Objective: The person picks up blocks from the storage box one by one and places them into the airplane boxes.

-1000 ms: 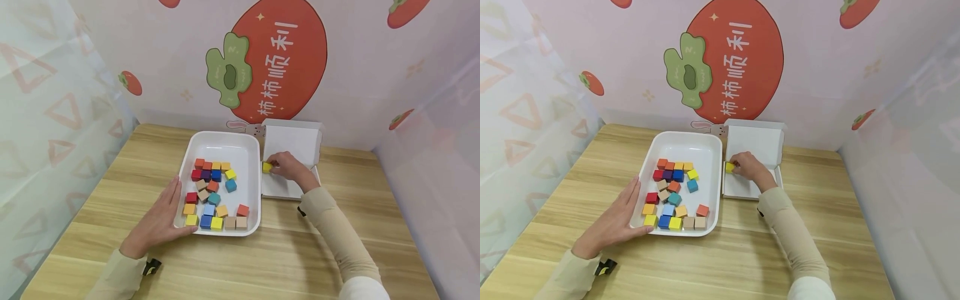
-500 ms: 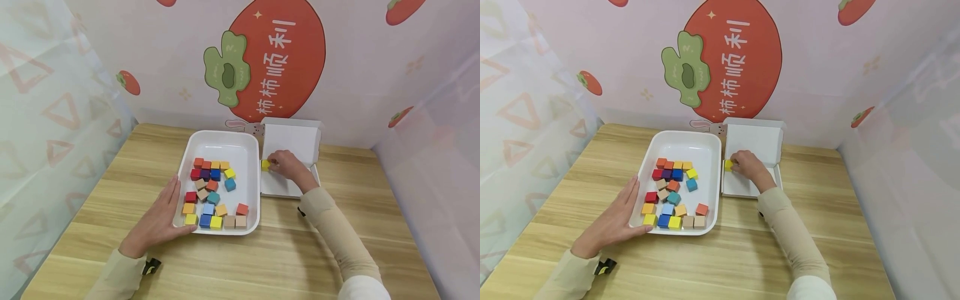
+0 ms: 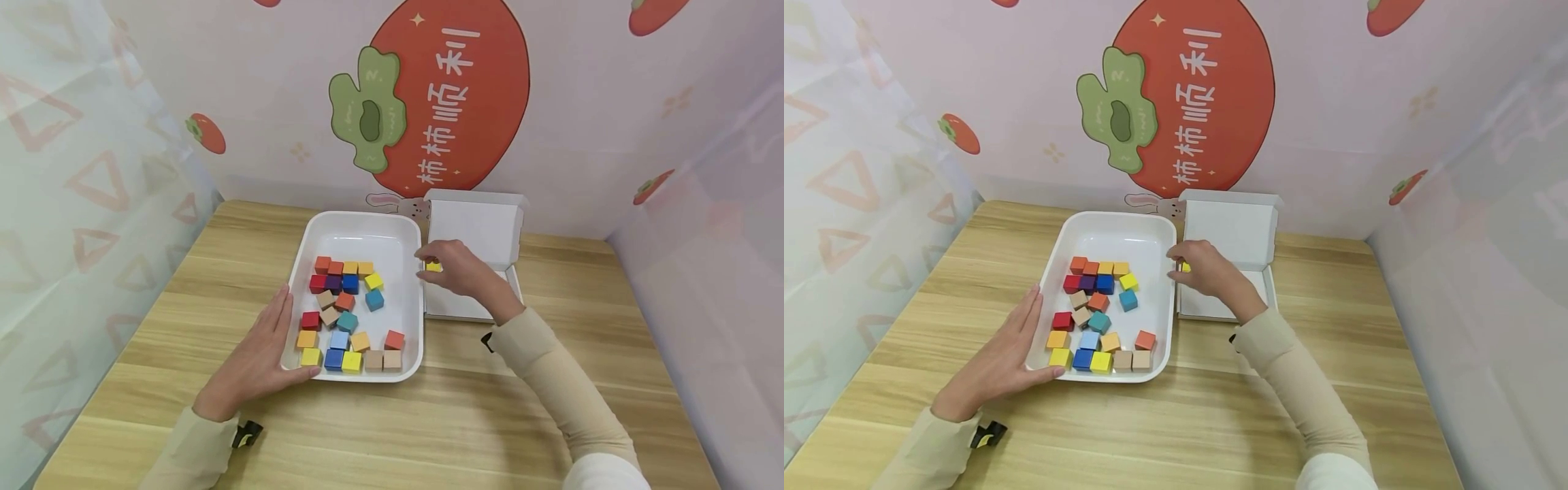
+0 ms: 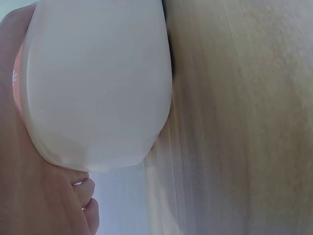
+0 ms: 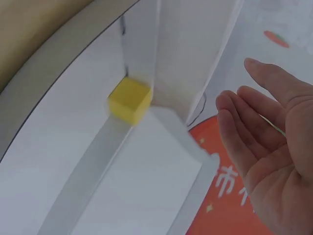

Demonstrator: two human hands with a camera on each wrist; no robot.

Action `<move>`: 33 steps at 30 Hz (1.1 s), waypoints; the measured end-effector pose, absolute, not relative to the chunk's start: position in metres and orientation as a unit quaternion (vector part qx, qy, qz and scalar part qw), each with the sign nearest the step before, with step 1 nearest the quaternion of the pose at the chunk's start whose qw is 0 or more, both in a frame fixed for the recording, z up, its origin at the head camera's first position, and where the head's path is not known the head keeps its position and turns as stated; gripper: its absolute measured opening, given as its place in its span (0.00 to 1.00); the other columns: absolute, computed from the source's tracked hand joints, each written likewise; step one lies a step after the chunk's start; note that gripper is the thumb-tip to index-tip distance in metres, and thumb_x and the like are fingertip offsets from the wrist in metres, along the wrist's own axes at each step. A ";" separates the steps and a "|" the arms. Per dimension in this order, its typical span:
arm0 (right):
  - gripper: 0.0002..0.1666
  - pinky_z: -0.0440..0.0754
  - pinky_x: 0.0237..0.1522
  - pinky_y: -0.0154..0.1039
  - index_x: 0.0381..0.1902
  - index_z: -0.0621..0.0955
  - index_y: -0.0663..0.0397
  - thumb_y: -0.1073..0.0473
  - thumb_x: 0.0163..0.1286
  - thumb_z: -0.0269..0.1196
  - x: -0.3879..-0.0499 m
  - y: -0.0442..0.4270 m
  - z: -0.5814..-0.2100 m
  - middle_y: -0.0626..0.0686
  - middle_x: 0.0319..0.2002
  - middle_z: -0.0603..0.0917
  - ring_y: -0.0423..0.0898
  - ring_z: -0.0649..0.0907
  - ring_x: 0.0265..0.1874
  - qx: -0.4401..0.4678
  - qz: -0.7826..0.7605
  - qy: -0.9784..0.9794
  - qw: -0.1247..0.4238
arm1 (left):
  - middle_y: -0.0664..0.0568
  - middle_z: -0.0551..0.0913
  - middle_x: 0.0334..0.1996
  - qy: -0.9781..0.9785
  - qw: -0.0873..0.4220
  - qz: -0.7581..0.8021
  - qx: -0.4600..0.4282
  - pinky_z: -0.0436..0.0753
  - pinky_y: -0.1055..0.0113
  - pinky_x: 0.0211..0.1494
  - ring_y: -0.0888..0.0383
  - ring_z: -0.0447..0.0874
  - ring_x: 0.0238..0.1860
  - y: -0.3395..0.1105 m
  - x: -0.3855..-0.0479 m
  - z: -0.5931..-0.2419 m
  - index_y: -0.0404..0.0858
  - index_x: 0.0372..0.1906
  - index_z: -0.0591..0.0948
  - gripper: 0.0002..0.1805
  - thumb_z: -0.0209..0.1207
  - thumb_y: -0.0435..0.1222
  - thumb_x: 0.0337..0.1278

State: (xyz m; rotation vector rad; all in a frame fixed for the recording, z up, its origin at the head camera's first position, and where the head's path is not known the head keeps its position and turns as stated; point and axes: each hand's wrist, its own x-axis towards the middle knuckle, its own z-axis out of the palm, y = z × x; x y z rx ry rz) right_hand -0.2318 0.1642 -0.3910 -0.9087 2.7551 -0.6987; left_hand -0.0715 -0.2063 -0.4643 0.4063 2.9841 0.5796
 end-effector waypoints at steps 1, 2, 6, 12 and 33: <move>0.23 0.91 0.56 0.50 0.59 0.86 0.60 0.60 0.67 0.75 -0.230 0.160 -0.391 0.59 0.52 0.90 0.56 0.88 0.49 -0.309 -0.233 0.918 0.084 | 0.44 0.35 0.88 0.972 0.037 0.190 0.132 0.61 0.32 0.81 0.39 0.42 0.87 -0.207 -0.071 -0.465 0.37 0.87 0.39 0.75 0.65 0.73 0.49; 0.24 0.90 0.56 0.50 0.59 0.86 0.60 0.60 0.67 0.75 -0.228 0.157 -0.390 0.59 0.52 0.90 0.56 0.88 0.49 -0.315 -0.232 0.916 0.090 | 0.44 0.35 0.88 0.972 0.036 0.191 0.133 0.61 0.32 0.82 0.40 0.41 0.87 -0.207 -0.072 -0.465 0.37 0.87 0.39 0.75 0.65 0.73 0.49; 0.25 0.90 0.57 0.48 0.61 0.86 0.59 0.59 0.68 0.75 -0.221 0.141 -0.394 0.59 0.55 0.90 0.55 0.89 0.52 -0.340 -0.219 0.907 0.116 | 0.44 0.36 0.88 0.972 0.036 0.188 0.136 0.61 0.32 0.81 0.39 0.42 0.87 -0.207 -0.072 -0.466 0.36 0.87 0.40 0.75 0.64 0.74 0.49; 0.26 0.89 0.61 0.46 0.64 0.85 0.57 0.59 0.69 0.74 -0.221 0.121 -0.409 0.57 0.58 0.89 0.52 0.88 0.56 -0.356 -0.200 0.899 0.158 | 0.43 0.36 0.88 0.973 0.034 0.184 0.138 0.61 0.32 0.81 0.39 0.42 0.87 -0.207 -0.073 -0.466 0.36 0.86 0.40 0.75 0.65 0.74 0.49; 0.24 0.86 0.65 0.43 0.62 0.86 0.54 0.58 0.69 0.74 -0.226 0.091 -0.439 0.52 0.54 0.91 0.45 0.86 0.50 -0.373 -0.189 0.893 0.166 | 0.45 0.34 0.88 0.972 0.035 0.186 0.139 0.63 0.32 0.81 0.40 0.42 0.87 -0.208 -0.072 -0.467 0.37 0.87 0.38 0.75 0.64 0.75 0.49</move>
